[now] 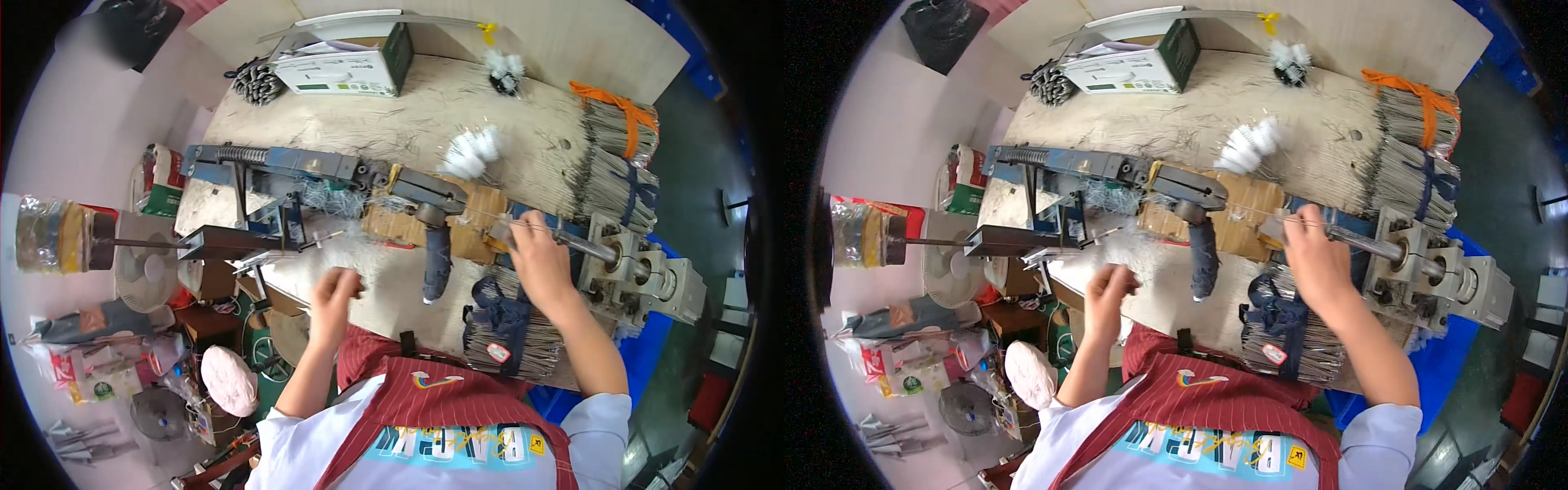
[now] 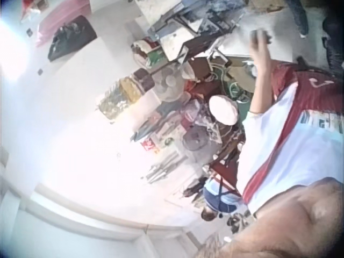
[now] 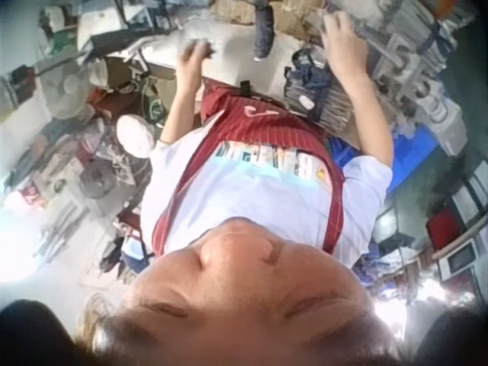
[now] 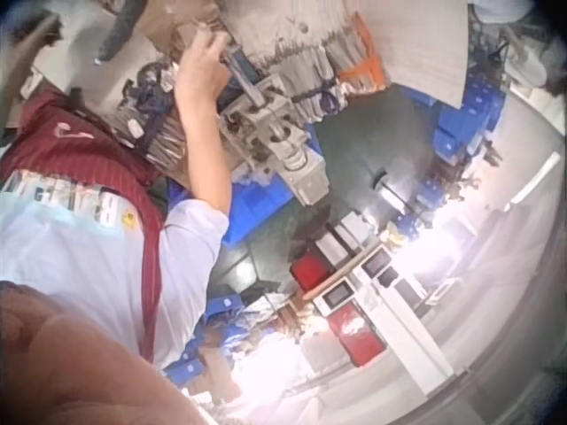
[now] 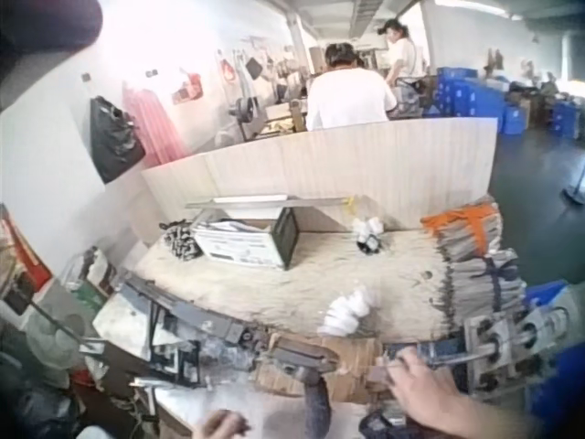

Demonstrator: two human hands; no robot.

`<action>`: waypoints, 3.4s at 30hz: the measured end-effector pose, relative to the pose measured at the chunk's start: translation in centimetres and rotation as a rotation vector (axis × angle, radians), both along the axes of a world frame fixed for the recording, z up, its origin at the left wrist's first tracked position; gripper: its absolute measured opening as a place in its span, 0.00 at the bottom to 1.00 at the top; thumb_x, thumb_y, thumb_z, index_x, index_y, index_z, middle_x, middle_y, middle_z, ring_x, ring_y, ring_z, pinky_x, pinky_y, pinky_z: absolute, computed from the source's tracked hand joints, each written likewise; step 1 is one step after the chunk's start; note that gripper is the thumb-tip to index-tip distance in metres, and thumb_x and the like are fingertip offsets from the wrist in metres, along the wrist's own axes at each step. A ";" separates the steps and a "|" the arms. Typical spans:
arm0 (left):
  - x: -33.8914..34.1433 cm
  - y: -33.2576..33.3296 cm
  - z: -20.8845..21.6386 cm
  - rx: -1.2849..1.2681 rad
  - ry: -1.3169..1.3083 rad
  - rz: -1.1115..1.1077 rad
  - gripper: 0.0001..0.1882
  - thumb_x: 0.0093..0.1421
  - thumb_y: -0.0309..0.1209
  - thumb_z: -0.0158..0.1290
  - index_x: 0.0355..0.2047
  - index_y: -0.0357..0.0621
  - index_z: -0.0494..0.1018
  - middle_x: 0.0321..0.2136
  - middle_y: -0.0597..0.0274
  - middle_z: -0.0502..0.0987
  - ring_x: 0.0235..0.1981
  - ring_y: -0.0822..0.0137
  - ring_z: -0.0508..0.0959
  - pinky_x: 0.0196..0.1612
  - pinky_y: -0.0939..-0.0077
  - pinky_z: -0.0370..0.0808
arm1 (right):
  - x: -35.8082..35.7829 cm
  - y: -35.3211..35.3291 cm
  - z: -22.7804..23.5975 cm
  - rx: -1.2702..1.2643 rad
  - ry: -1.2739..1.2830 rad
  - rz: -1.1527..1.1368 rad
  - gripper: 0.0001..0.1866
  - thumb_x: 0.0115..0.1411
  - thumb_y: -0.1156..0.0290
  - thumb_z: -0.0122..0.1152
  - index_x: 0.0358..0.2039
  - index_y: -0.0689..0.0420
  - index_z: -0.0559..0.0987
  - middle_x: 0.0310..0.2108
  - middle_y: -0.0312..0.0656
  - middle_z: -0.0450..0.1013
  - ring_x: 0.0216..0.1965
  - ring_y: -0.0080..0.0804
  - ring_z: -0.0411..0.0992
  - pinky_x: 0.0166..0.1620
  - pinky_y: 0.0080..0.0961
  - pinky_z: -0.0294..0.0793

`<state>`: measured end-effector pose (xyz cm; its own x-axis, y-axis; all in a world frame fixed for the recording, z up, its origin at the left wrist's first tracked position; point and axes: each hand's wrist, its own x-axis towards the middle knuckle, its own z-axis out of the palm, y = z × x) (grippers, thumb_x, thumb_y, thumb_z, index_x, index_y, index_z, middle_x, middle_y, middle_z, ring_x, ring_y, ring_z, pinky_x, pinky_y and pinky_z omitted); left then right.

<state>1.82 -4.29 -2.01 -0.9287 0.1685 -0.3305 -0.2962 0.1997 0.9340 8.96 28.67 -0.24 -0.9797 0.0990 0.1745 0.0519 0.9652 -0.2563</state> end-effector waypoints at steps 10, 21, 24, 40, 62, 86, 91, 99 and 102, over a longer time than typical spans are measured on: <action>-4.2 -1.1 -2.9 0.063 0.146 0.208 0.14 0.69 0.35 0.46 0.35 0.34 0.71 0.26 0.56 0.77 0.23 0.67 0.80 0.26 0.76 0.77 | 2.7 -0.2 1.3 -0.619 -0.067 -0.031 0.15 0.57 0.77 0.60 0.45 0.62 0.69 0.39 0.53 0.74 0.36 0.52 0.76 0.39 0.38 0.75; 1.4 8.5 3.9 0.220 -0.109 -0.757 0.13 0.70 0.32 0.45 0.33 0.36 0.73 0.22 0.63 0.76 0.21 0.75 0.76 0.26 0.82 0.74 | 6.2 0.7 6.9 -1.146 0.021 -0.258 0.12 0.65 0.73 0.56 0.45 0.65 0.73 0.31 0.37 0.75 0.26 0.17 0.72 0.30 0.17 0.72; 1.8 15.9 5.4 0.428 -0.316 -0.813 0.15 0.70 0.35 0.45 0.33 0.37 0.72 0.22 0.60 0.77 0.21 0.70 0.78 0.23 0.81 0.73 | 4.7 0.8 8.4 -0.976 0.130 -0.283 0.11 0.64 0.74 0.57 0.45 0.63 0.73 0.31 0.41 0.75 0.26 0.24 0.74 0.31 0.22 0.73; 1.6 19.0 2.3 0.583 -0.206 -0.257 0.15 0.70 0.38 0.45 0.35 0.39 0.73 0.23 0.64 0.76 0.20 0.75 0.73 0.21 0.84 0.67 | 0.7 2.1 9.2 -0.016 0.126 0.207 0.07 0.53 0.72 0.59 0.32 0.59 0.73 0.35 0.43 0.77 0.40 0.37 0.77 0.31 0.30 0.78; 0.9 18.5 6.3 0.811 -0.528 -0.170 0.25 0.71 0.43 0.41 0.55 0.31 0.62 0.53 0.44 0.69 0.57 0.53 0.70 0.60 0.56 0.69 | -6.1 3.6 10.1 -0.249 -0.472 0.220 0.14 0.58 0.63 0.61 0.33 0.62 0.73 0.25 0.51 0.75 0.29 0.48 0.75 0.33 0.42 0.72; 0.4 16.1 7.5 1.074 -0.693 -0.180 0.33 0.69 0.50 0.40 0.62 0.34 0.55 0.63 0.45 0.58 0.67 0.52 0.57 0.69 0.53 0.54 | -0.3 0.3 8.8 -0.409 0.276 0.028 0.07 0.56 0.75 0.61 0.35 0.61 0.75 0.26 0.44 0.73 0.27 0.40 0.74 0.29 0.34 0.72; 0.2 15.8 7.5 0.989 -0.652 -0.203 0.33 0.69 0.50 0.40 0.61 0.32 0.55 0.63 0.42 0.57 0.67 0.51 0.56 0.69 0.54 0.54 | 0.3 -1.1 9.1 -0.077 0.228 0.111 0.16 0.53 0.74 0.60 0.43 0.63 0.74 0.22 0.41 0.73 0.23 0.35 0.75 0.24 0.28 0.73; -0.3 15.3 8.2 0.952 -0.661 -0.264 0.29 0.69 0.49 0.40 0.56 0.34 0.60 0.58 0.46 0.64 0.63 0.55 0.62 0.67 0.57 0.56 | 0.1 -2.4 9.8 0.182 0.062 0.181 0.25 0.46 0.73 0.58 0.48 0.68 0.74 0.21 0.39 0.71 0.22 0.31 0.74 0.25 0.26 0.74; -0.1 15.3 8.0 0.960 -0.642 -0.296 0.27 0.69 0.46 0.41 0.56 0.34 0.60 0.58 0.47 0.64 0.63 0.55 0.62 0.67 0.58 0.57 | -0.1 -1.9 9.7 0.203 0.062 0.182 0.24 0.46 0.73 0.58 0.46 0.67 0.74 0.22 0.38 0.71 0.23 0.31 0.74 0.25 0.26 0.74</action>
